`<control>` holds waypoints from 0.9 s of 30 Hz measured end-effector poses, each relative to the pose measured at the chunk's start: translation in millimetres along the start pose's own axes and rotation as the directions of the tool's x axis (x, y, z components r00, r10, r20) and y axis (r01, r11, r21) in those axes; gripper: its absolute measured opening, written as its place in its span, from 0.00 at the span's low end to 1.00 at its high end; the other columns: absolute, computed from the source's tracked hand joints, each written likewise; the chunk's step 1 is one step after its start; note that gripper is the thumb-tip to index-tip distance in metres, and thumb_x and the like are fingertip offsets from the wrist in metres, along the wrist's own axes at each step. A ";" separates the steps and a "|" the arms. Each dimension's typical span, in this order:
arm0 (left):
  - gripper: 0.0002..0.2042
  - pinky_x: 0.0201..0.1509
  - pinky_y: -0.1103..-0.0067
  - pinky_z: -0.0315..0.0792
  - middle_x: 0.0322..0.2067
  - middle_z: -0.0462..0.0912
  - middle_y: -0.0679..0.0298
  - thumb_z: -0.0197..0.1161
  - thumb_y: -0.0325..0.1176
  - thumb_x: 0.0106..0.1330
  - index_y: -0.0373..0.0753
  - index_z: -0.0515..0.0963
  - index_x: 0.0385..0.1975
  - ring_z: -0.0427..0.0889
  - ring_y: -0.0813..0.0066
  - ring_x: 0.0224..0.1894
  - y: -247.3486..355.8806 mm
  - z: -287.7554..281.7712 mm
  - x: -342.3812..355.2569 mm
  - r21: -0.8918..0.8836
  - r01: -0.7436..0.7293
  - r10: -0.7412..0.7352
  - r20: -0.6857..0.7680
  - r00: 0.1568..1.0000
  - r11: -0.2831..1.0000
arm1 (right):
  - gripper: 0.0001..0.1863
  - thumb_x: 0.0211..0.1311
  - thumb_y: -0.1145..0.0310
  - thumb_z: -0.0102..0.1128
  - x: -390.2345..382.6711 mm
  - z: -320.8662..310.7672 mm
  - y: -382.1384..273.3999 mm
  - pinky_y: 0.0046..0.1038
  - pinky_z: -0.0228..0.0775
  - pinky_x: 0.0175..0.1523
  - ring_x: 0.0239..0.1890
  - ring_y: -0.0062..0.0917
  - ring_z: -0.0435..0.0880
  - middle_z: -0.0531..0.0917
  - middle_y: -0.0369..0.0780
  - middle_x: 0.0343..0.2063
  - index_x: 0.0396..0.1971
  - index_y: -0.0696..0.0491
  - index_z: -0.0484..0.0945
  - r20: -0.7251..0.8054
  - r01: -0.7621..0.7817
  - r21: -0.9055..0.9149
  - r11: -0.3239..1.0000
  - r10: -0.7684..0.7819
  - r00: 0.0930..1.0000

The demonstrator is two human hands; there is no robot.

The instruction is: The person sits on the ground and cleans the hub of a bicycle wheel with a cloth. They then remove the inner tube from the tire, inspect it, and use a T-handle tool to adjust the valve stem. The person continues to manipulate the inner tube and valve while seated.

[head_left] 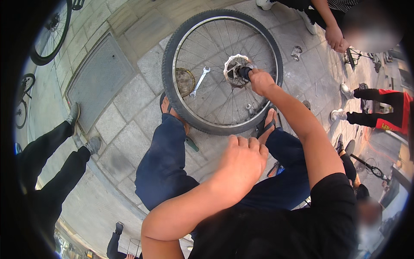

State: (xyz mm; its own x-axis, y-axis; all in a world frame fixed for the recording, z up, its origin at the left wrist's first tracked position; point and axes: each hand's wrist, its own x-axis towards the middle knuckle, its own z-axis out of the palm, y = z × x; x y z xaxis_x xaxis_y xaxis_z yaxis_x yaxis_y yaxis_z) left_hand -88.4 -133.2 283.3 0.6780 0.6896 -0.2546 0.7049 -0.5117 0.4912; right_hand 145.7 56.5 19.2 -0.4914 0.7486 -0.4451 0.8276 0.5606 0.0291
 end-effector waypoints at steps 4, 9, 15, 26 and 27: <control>0.17 0.56 0.64 0.73 0.43 0.83 0.57 0.66 0.28 0.60 0.35 0.80 0.50 0.85 0.59 0.49 -1.8 -1.9 -6.0 -0.014 0.002 -0.002 0.042 0.999 1.000 | 0.15 0.57 0.70 0.61 4.3 -22.6 4.0 0.43 0.81 0.55 0.46 0.50 0.88 0.86 0.53 0.46 0.43 0.60 0.84 0.300 0.019 0.026 0.999 -0.026 0.954; 0.17 0.56 0.63 0.73 0.43 0.84 0.57 0.66 0.28 0.60 0.34 0.80 0.49 0.85 0.59 0.49 -3.9 5.7 -13.3 -0.026 0.035 -0.035 0.011 0.999 0.999 | 0.20 0.62 0.63 0.65 14.6 -57.5 19.1 0.45 0.77 0.60 0.54 0.51 0.84 0.82 0.55 0.51 0.51 0.58 0.82 -0.050 -0.147 0.237 0.960 0.164 0.985; 0.17 0.56 0.63 0.72 0.44 0.83 0.57 0.65 0.28 0.60 0.34 0.80 0.50 0.85 0.58 0.49 -6.7 4.4 -7.5 -0.025 0.049 -0.048 0.040 0.998 0.998 | 0.27 0.66 0.54 0.64 44.3 -59.3 -5.4 0.47 0.76 0.62 0.58 0.52 0.82 0.79 0.54 0.56 0.60 0.54 0.75 -0.092 -0.144 0.286 0.947 0.177 0.980; 0.24 0.62 0.62 0.71 0.52 0.82 0.52 0.66 0.27 0.59 0.32 0.78 0.58 0.82 0.57 0.55 -1.9 1.3 4.6 -0.054 0.064 -0.048 0.245 0.968 0.996 | 0.20 0.79 0.49 0.51 63.3 -2.0 -22.4 0.53 0.78 0.49 0.44 0.56 0.85 0.84 0.54 0.46 0.51 0.52 0.75 -0.322 -0.182 0.484 0.856 0.368 0.872; 0.24 0.62 0.62 0.71 0.53 0.82 0.52 0.66 0.27 0.59 0.32 0.78 0.58 0.82 0.57 0.55 -0.7 0.0 5.7 -0.044 0.058 -0.046 0.236 0.971 0.997 | 0.19 0.79 0.50 0.50 58.2 3.2 -16.6 0.54 0.78 0.47 0.41 0.57 0.85 0.84 0.54 0.44 0.48 0.52 0.75 -0.330 -0.159 0.460 0.873 0.335 0.883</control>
State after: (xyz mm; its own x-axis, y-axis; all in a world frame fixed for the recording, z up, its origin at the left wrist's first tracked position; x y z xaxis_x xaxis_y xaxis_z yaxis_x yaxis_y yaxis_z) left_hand -85.1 -128.9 281.5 0.6747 0.5718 -0.4667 0.7333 -0.4474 0.5120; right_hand 104.2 89.7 -10.0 -0.2461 0.9652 -0.0882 0.9260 0.2072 -0.3155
